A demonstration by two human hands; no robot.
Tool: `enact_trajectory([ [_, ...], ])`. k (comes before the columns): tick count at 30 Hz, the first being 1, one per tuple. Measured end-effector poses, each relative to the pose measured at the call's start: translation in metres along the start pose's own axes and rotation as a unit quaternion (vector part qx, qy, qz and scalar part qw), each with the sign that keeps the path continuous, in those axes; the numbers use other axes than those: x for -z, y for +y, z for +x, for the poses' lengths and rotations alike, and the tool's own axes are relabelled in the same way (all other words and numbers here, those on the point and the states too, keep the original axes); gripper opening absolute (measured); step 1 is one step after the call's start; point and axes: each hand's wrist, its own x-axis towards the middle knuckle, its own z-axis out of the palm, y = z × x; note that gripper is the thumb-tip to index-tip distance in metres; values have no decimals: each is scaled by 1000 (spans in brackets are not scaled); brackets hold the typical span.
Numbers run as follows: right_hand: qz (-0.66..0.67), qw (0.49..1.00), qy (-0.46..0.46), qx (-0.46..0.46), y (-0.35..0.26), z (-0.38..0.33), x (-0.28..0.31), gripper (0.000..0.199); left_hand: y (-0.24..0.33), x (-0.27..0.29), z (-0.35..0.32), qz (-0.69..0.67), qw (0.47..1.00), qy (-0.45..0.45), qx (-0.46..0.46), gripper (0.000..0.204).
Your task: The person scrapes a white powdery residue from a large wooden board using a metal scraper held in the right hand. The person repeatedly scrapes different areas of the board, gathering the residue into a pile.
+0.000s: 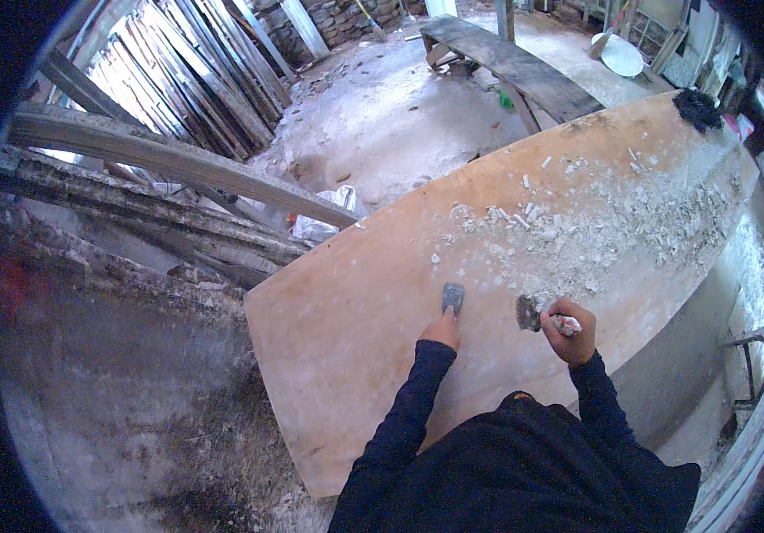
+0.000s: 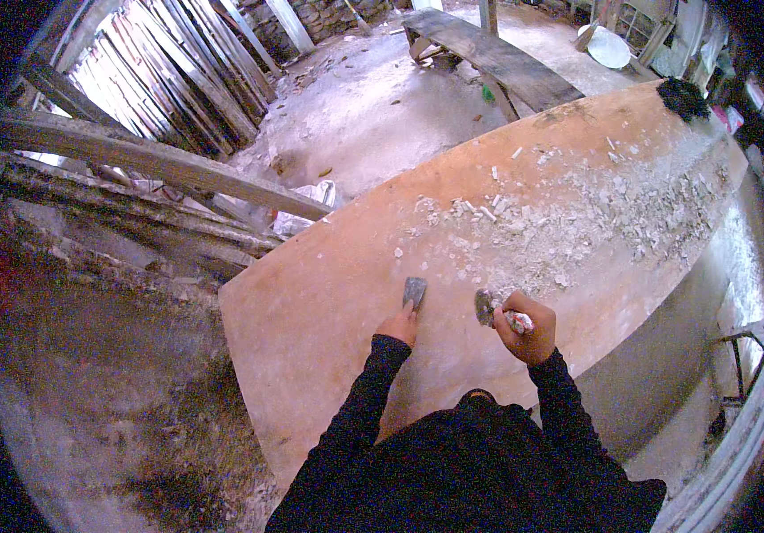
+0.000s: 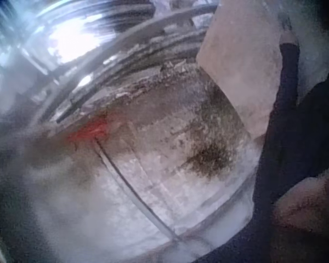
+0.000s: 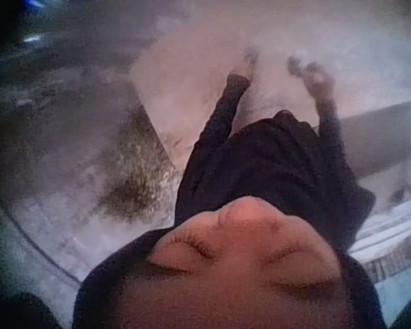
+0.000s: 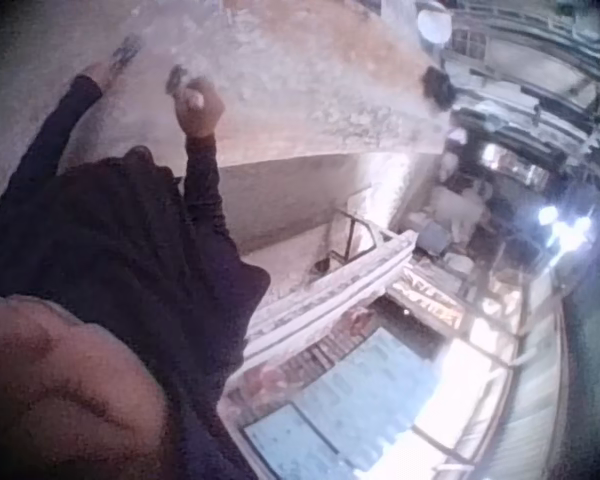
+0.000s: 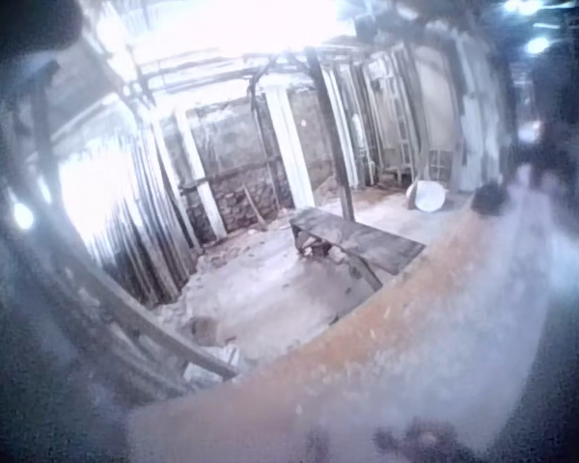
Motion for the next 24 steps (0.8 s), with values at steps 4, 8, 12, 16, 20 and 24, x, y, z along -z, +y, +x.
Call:
enact_trajectory([
  [4,-19,1000,-1,16,0,-1,-5,13,2,-5,36,3,999,30,10,29],
  [8,8,1000,-3,29,-8,0,-7,13,6,5,55,7,1000,26,9,29],
  [12,-22,999,-8,28,3,-2,-1,13,5,3,28,35,999,-1,-11,32],
  [16,0,1000,3,7,5,-3,1,13,-2,-3,10,19,1000,-15,4,34],
  [20,-13,1000,-3,20,3,-2,-5,14,8,0,37,3,1000,-1,14,33],
  [24,-10,999,-18,40,-5,1,-11,15,12,4,56,19,999,-3,27,33],
])
